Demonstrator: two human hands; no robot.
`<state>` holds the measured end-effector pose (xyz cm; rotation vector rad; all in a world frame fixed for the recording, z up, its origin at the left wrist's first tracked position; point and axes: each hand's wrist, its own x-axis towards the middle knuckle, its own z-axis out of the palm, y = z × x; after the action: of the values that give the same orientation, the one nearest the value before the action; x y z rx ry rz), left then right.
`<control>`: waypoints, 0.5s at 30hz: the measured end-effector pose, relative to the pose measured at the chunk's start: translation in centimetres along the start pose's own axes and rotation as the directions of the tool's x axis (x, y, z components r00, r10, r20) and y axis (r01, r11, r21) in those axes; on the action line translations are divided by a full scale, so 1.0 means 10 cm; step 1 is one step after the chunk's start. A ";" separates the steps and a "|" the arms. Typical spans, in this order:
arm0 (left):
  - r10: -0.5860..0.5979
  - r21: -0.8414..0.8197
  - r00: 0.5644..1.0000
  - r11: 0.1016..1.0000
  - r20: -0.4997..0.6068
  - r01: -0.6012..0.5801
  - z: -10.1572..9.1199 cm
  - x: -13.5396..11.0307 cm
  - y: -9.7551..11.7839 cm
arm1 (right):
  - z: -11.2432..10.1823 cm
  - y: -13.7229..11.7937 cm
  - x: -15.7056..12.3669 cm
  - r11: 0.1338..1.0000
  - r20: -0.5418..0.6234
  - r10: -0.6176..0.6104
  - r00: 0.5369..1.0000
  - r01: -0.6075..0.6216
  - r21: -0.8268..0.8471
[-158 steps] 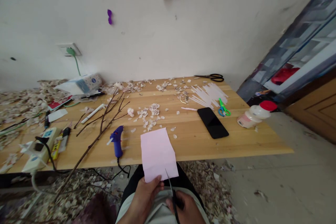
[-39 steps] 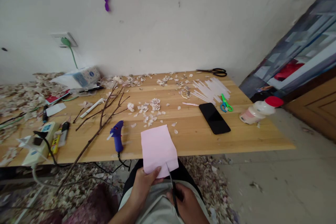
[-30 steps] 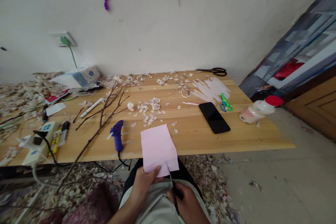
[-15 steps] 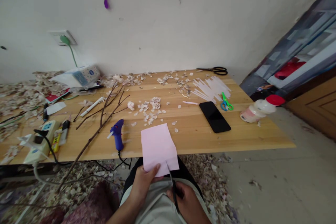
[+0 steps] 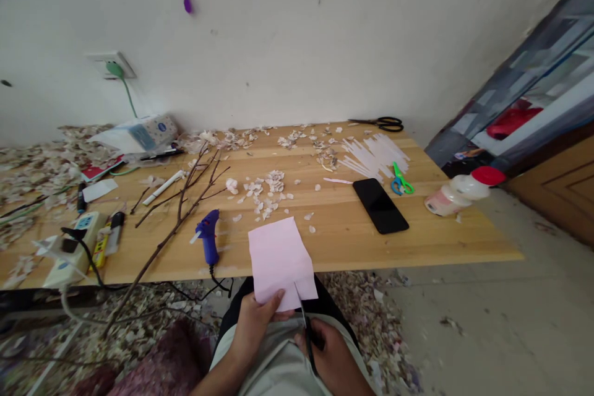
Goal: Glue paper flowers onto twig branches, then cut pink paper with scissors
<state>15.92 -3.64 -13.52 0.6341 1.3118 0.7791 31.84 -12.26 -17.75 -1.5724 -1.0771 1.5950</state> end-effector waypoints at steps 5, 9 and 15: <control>0.001 0.026 1.000 1.000 0.002 -0.001 0.00 -0.01 0.02 | -0.01 -0.04 -0.01 1.000 -0.009 0.009 1.000 -0.009 -0.005; 0.023 0.064 1.000 0.998 0.007 -0.023 0.00 -0.02 0.02 | 0.00 -0.10 -0.03 1.000 0.007 -0.004 1.000 0.004 0.025; 0.038 0.065 0.999 0.997 0.007 -0.039 0.00 -0.01 -0.01 | -0.02 -0.14 -0.04 0.999 0.023 -0.010 1.000 0.009 0.046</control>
<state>15.96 -3.76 -13.51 0.7150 1.3269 0.7679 31.91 -11.96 -16.27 -1.5200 -1.0517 1.6244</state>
